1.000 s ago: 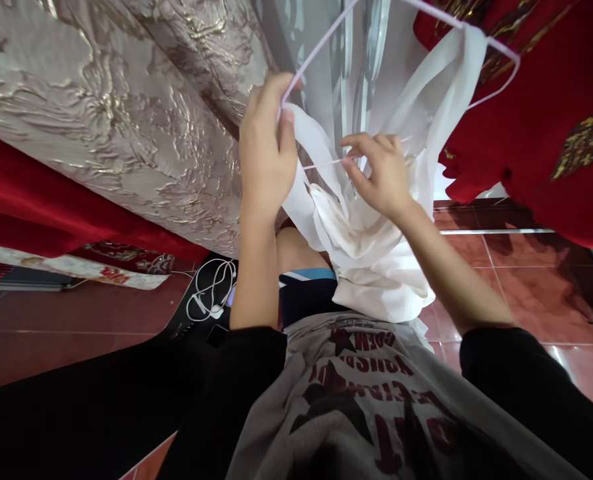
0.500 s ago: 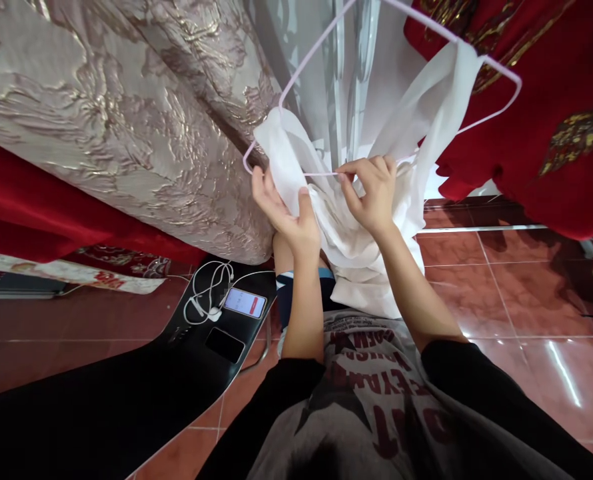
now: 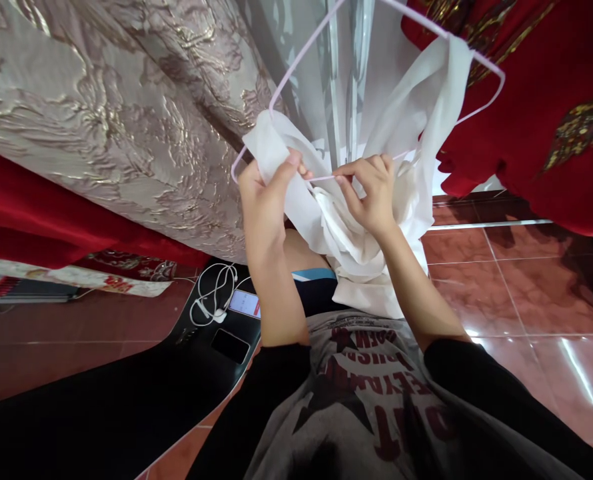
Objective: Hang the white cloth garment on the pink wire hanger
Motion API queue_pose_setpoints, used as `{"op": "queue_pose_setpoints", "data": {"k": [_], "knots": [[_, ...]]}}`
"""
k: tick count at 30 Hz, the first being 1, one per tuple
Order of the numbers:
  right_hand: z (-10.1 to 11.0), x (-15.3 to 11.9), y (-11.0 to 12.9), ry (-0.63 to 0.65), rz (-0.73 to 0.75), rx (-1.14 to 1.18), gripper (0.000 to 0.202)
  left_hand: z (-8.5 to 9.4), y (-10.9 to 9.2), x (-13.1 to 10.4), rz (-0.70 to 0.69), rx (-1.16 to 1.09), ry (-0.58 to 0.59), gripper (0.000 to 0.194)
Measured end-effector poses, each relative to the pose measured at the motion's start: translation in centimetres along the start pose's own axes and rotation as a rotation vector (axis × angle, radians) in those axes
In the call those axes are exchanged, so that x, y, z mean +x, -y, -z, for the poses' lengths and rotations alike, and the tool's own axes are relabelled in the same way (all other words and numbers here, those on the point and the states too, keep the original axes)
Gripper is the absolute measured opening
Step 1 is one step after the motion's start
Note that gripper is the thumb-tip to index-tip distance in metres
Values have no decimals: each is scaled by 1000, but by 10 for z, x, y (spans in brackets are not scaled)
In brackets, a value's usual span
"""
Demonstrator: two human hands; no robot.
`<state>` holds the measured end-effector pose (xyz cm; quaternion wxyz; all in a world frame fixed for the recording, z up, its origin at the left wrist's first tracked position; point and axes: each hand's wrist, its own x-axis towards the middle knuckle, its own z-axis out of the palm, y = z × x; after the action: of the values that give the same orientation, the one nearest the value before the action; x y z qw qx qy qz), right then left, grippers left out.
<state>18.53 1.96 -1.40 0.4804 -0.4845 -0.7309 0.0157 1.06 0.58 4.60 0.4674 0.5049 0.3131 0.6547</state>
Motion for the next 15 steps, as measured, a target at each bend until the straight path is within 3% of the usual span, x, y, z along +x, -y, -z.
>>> {"op": "queue_pose_setpoints", "data": {"k": [3, 7, 10, 11, 13, 15], "knots": [[0, 0, 0, 14, 9, 6, 44, 3, -21, 11, 37, -252, -20, 27], [2, 0, -5, 29, -2, 1, 44, 37, -38, 19, 114, -490, -182, 49], [4, 0, -8, 29, 6, 1, 44, 67, -20, 11, 102, -382, -376, 40], [4, 0, -8, 27, 9, 2, 44, 72, -9, 6, 113, -344, -429, 29], [3, 0, -5, 18, 11, 2, 43, 72, 16, -7, 82, -311, -421, 6], [1, -1, 0, 9, 7, 2, 42, 56, 37, -18, 155, -308, -364, 11]]}}
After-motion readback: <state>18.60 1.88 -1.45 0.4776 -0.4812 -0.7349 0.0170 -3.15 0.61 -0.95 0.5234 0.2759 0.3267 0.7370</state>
